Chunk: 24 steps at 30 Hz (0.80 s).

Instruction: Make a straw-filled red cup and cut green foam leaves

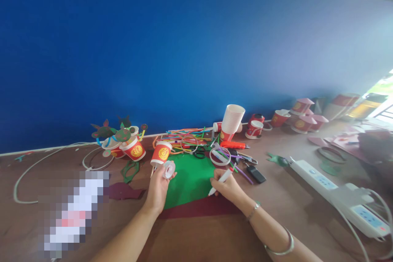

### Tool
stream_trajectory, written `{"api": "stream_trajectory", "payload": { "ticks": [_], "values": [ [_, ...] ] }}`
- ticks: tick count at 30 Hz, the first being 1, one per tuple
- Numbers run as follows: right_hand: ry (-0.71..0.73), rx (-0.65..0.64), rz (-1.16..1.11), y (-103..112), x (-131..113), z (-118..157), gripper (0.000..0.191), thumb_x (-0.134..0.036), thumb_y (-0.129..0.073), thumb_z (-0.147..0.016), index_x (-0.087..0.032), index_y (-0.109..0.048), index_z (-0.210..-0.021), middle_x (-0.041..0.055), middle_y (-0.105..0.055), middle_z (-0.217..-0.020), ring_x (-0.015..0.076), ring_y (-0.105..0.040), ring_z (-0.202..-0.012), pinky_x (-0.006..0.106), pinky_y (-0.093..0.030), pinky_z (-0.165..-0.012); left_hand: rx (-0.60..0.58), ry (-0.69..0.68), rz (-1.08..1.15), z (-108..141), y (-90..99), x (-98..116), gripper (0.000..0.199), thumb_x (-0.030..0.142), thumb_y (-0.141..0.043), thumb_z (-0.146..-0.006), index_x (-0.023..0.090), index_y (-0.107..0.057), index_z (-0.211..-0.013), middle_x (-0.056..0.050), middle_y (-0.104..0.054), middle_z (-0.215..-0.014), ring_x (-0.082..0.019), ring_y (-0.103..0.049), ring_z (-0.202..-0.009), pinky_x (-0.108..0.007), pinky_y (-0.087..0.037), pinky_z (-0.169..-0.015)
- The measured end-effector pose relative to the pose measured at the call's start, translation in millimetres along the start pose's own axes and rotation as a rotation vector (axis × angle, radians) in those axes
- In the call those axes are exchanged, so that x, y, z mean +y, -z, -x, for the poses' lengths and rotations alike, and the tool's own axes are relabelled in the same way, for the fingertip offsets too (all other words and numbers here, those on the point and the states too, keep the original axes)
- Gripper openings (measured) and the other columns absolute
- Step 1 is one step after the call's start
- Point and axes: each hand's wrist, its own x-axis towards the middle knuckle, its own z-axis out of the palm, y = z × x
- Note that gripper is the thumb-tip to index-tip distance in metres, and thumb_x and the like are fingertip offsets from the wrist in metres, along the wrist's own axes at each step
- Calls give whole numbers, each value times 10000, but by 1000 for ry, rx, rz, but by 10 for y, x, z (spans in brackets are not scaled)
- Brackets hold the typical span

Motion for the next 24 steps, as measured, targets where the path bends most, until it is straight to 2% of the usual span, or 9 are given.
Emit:
{"api": "stream_trajectory", "payload": {
  "ticks": [9,24],
  "values": [
    [21,-1,25,-10,-15,17,241,-231,-523,-648,-215,-322,-517,-84,-426,-367,110,-533,-364,166,-281,-353,6,3,-1,-1,5,1,326,374,-636,-672,151,-604,-907,-59,-645,-926,-196,-596,-880,-316,-486,-721],
    [28,-7,58,-22,25,-2,244,-245,-531,-688,-217,-342,-535,-61,-501,-373,121,-547,-389,177,-313,-379,-2,-5,9,-5,11,-2,319,373,-637,-670,157,-616,-903,-53,-648,-907,-191,-595,-864,-327,-488,-742]
  ]
}}
